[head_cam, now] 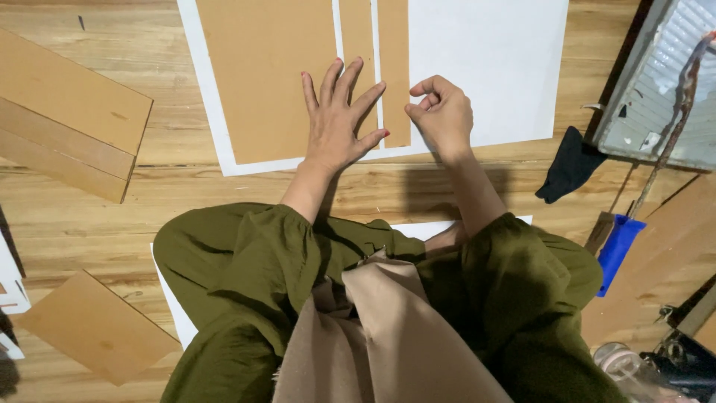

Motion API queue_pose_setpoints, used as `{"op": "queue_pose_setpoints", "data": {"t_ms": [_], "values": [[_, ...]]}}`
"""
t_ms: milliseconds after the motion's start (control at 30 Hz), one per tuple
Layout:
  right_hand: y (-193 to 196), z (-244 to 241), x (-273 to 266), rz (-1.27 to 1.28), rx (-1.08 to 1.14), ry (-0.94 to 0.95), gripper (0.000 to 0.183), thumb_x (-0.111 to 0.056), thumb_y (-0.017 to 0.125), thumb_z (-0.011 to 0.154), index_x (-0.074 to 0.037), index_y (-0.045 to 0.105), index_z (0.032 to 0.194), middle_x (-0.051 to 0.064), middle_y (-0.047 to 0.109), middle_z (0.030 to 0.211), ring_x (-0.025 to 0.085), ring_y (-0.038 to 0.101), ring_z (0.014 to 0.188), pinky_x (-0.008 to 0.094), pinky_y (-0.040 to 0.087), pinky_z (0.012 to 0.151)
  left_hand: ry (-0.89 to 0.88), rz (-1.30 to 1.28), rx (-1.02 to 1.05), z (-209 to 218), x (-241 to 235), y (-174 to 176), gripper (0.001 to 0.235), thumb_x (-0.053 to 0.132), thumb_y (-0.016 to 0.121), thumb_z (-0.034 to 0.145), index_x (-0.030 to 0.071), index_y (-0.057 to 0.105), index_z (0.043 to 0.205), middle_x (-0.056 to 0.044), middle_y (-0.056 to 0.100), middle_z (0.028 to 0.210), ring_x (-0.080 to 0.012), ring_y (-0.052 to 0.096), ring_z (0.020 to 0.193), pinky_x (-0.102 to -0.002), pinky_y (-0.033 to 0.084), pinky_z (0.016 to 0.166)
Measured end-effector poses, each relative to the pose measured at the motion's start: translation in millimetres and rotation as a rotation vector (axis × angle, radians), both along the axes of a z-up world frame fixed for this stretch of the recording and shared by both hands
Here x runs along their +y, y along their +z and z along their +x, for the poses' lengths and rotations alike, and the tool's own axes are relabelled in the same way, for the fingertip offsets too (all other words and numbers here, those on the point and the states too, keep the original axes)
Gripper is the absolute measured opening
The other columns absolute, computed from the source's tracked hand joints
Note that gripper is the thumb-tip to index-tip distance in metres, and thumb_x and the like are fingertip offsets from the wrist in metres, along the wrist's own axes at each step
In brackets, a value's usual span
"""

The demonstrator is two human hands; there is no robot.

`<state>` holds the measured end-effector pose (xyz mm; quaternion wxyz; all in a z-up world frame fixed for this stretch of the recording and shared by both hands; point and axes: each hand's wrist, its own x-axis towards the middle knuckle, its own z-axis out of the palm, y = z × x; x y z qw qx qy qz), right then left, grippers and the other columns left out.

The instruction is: The person sits on the floor and arranges several brown cardboard pieces onto a white sheet of paper. They smooth the pieces down, flip the sheet over to press the back, and then repeat the process with a new white sheet and additional cardboard pieces.

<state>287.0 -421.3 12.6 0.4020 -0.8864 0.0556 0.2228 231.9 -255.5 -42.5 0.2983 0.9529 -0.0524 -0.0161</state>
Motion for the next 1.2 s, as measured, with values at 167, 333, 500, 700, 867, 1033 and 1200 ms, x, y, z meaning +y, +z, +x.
{"op": "queue_pose_setpoints", "data": {"t_ms": [167, 333, 500, 700, 867, 1033, 1200], "values": [[0.3, 0.0, -0.4, 0.019, -0.002, -0.007, 0.018, -0.002, 0.064, 0.072, -0.011, 0.06, 0.087, -0.007, 0.045, 0.055, 0.002, 0.04, 0.048, 0.017, 0.035, 0.047, 0.005, -0.001, -0.021, 0.0, -0.1, -1.1, 0.065, 0.057, 0.063, 0.072, 0.026, 0.052, 0.128, -0.008, 0.023, 0.142, -0.0305, 0.011, 0.132, -0.062, -0.006, 0.102], [5.8, 0.5, 2.2, 0.01, 0.025, -0.015, 0.018, -0.001, 0.064, 0.073, -0.011, 0.06, 0.088, -0.007, 0.045, 0.055, 0.002, 0.04, 0.048, 0.017, 0.036, 0.048, 0.009, -0.013, -0.034, -0.2, -0.1, -0.5, 0.065, 0.058, 0.063, 0.072, 0.027, 0.052, 0.128, -0.008, 0.025, 0.142, -0.0309, 0.013, 0.132, -0.061, -0.006, 0.103], [3.8, 0.5, 1.4, 0.008, 0.017, -0.007, 0.019, -0.002, 0.063, 0.073, -0.011, 0.059, 0.089, -0.006, 0.046, 0.055, 0.003, 0.042, 0.048, 0.017, 0.037, 0.049, 0.004, -0.005, -0.019, 0.3, 0.3, 3.1, 0.067, 0.053, 0.069, 0.069, 0.025, 0.053, 0.127, -0.008, 0.024, 0.142, -0.0307, 0.012, 0.132, -0.061, -0.005, 0.103], [6.5, 1.0, 1.4, 0.053, -0.049, 0.035, 0.029, -0.006, 0.061, 0.072, -0.009, 0.053, 0.099, -0.004, 0.047, 0.056, 0.005, 0.045, 0.048, 0.018, 0.037, 0.048, 0.08, -0.019, 0.001, 9.2, -5.0, 10.4, 0.068, 0.053, 0.058, 0.077, 0.024, 0.038, 0.135, -0.008, 0.026, 0.142, -0.0304, 0.016, 0.134, -0.064, -0.002, 0.103], [16.7, 2.9, 7.6, -0.045, -0.183, 0.172, 0.046, -0.001, 0.062, 0.07, -0.012, 0.053, 0.114, -0.001, 0.047, 0.075, 0.008, 0.042, 0.059, 0.021, 0.039, 0.053, 0.074, -0.004, -0.034, 37.2, -2.4, 9.6, 0.064, 0.046, 0.06, 0.077, 0.02, 0.044, 0.133, -0.01, 0.024, 0.142, -0.0307, 0.014, 0.132, -0.062, 0.001, 0.104], [13.8, 6.1, 5.2, -0.113, -0.199, 0.236, 0.053, -0.002, 0.062, 0.07, -0.015, 0.052, 0.12, -0.001, 0.045, 0.076, 0.008, 0.04, 0.058, 0.021, 0.04, 0.052, 0.048, 0.077, -0.018, 47.2, 0.9, 3.9, 0.068, 0.046, 0.059, 0.076, 0.02, 0.04, 0.135, -0.011, 0.024, 0.142, -0.0317, 0.017, 0.131, -0.061, 0.002, 0.103], [7.1, 6.2, 2.3, -0.136, -0.211, 0.268, 0.055, -0.006, 0.063, 0.072, -0.017, 0.05, 0.124, 0.0, 0.045, 0.076, 0.009, 0.042, 0.06, 0.021, 0.041, 0.054, 0.04, 0.101, -0.03, 46.9, 1.2, 8.1, 0.067, 0.044, 0.062, 0.076, 0.018, 0.043, 0.134, -0.012, 0.023, 0.141, -0.0324, 0.017, 0.13, -0.062, 0.003, 0.102]]}}
